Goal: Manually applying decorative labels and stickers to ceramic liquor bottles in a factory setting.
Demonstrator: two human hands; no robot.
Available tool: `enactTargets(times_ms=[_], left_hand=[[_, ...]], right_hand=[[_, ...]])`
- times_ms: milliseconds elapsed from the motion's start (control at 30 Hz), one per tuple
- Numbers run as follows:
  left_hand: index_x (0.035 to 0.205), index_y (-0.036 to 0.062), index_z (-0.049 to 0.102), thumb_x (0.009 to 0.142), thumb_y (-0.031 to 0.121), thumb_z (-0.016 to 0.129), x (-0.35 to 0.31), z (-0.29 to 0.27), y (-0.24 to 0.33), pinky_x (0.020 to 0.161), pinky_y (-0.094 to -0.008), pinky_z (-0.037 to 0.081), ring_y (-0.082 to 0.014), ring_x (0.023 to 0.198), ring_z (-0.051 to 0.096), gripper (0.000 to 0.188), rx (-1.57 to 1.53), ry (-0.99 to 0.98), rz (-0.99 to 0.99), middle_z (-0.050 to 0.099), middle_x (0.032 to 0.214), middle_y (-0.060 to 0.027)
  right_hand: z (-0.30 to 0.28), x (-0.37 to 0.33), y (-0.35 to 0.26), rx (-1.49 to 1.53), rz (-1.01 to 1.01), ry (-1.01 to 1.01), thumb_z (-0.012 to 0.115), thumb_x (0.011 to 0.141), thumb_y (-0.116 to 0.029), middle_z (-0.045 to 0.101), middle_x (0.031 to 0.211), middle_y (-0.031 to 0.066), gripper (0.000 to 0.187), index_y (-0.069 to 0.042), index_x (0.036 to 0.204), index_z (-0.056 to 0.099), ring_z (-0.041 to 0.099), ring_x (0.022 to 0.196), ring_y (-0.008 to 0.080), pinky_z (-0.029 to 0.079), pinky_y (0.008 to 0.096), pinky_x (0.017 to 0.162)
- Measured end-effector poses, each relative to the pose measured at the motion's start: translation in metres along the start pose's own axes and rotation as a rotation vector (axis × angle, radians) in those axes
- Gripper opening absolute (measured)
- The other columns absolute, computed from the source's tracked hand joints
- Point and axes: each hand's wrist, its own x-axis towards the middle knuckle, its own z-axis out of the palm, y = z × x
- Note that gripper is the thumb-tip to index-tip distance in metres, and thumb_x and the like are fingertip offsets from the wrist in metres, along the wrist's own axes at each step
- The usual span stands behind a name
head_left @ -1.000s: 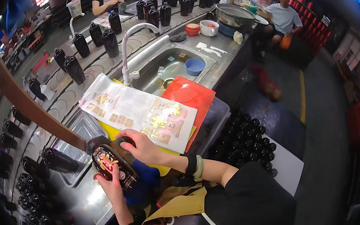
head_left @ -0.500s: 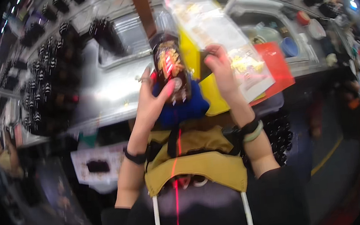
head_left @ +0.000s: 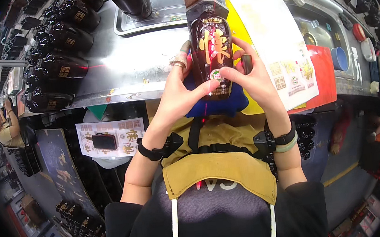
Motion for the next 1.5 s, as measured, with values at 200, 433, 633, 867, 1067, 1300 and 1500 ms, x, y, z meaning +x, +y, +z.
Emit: enactTargets(times_ms=[200, 433, 633, 867, 1067, 1300, 1500], left_hand=[[0.156, -0.0101, 0.025, 0.081, 0.029, 0.089, 0.001, 0.003, 0.003, 0.122, -0.0453, 0.032, -0.0342, 0.145, 0.042, 0.106, -0.005, 0.011, -0.048, 0.043, 0.152, -0.0279], [0.158, -0.0070, 0.025, 0.082, 0.030, 0.089, 0.010, 0.000, 0.002, 0.122, -0.0428, 0.032, -0.0322, 0.144, 0.042, 0.106, -0.060, -0.025, -0.024, 0.046, 0.150, -0.0249], [0.160, -0.0044, 0.023, 0.080, 0.032, 0.090, 0.009, -0.004, 0.002, 0.123, -0.0451, 0.030, -0.0354, 0.147, 0.040, 0.110, -0.001, -0.041, -0.016, 0.044, 0.153, -0.0264], [0.161, -0.0033, 0.021, 0.080, 0.030, 0.090, 0.009, -0.007, 0.000, 0.125, -0.0449, 0.026, -0.0335, 0.148, 0.038, 0.111, -0.020, -0.087, 0.031, 0.041, 0.155, -0.0250], [0.161, -0.0055, 0.017, 0.080, 0.025, 0.091, 0.007, -0.008, -0.003, 0.126, -0.0434, 0.025, -0.0317, 0.149, 0.036, 0.114, 0.013, -0.087, 0.026, 0.038, 0.157, -0.0249], [0.160, -0.0064, 0.019, 0.077, 0.030, 0.092, 0.012, -0.005, 0.003, 0.124, -0.0434, 0.027, -0.0327, 0.146, 0.040, 0.117, -0.005, -0.085, -0.043, 0.042, 0.154, -0.0243], [0.160, -0.0066, 0.019, 0.075, 0.032, 0.092, 0.012, 0.000, 0.003, 0.124, -0.0445, 0.028, -0.0337, 0.146, 0.039, 0.119, -0.002, -0.077, -0.027, 0.042, 0.154, -0.0259]], right_hand=[[-0.002, 0.003, 0.006, 0.107, 0.029, 0.010, 0.092, 0.078, -0.025, 0.054, 0.113, 0.0021, 0.087, -0.008, 0.151, 0.047, 0.047, 0.084, 0.0050, 0.044, 0.0212, 0.077], [-0.012, 0.009, 0.006, 0.074, -0.039, -0.069, 0.091, 0.081, -0.024, 0.058, 0.123, 0.0055, 0.090, -0.007, 0.155, 0.043, 0.046, 0.081, 0.0032, 0.045, 0.0188, 0.074], [-0.020, 0.001, 0.008, -0.052, -0.026, -0.146, 0.095, 0.071, -0.023, 0.060, 0.125, 0.0046, 0.106, -0.008, 0.159, 0.038, 0.041, 0.082, 0.0044, 0.042, 0.0191, 0.077], [-0.020, 0.000, 0.003, 0.001, 0.025, -0.165, 0.096, 0.069, -0.021, 0.060, 0.123, 0.0030, 0.107, -0.008, 0.159, 0.039, 0.039, 0.082, 0.0050, 0.041, 0.0186, 0.077], [-0.022, 0.000, 0.006, -0.021, 0.007, -0.182, 0.094, 0.072, -0.019, 0.060, 0.122, 0.0022, 0.105, -0.006, 0.159, 0.037, 0.038, 0.081, 0.0043, 0.041, 0.0183, 0.075], [-0.034, 0.004, -0.017, -0.063, -0.158, -0.066, 0.056, 0.103, -0.010, 0.058, 0.121, 0.0069, 0.051, -0.004, 0.153, 0.043, 0.055, 0.107, 0.0127, 0.045, 0.0279, 0.096], [-0.028, 0.012, -0.030, -0.157, -0.463, 0.116, 0.058, 0.098, 0.004, 0.067, 0.112, 0.0078, 0.035, 0.000, 0.133, 0.058, 0.063, 0.101, 0.0133, 0.050, 0.0263, 0.091]])
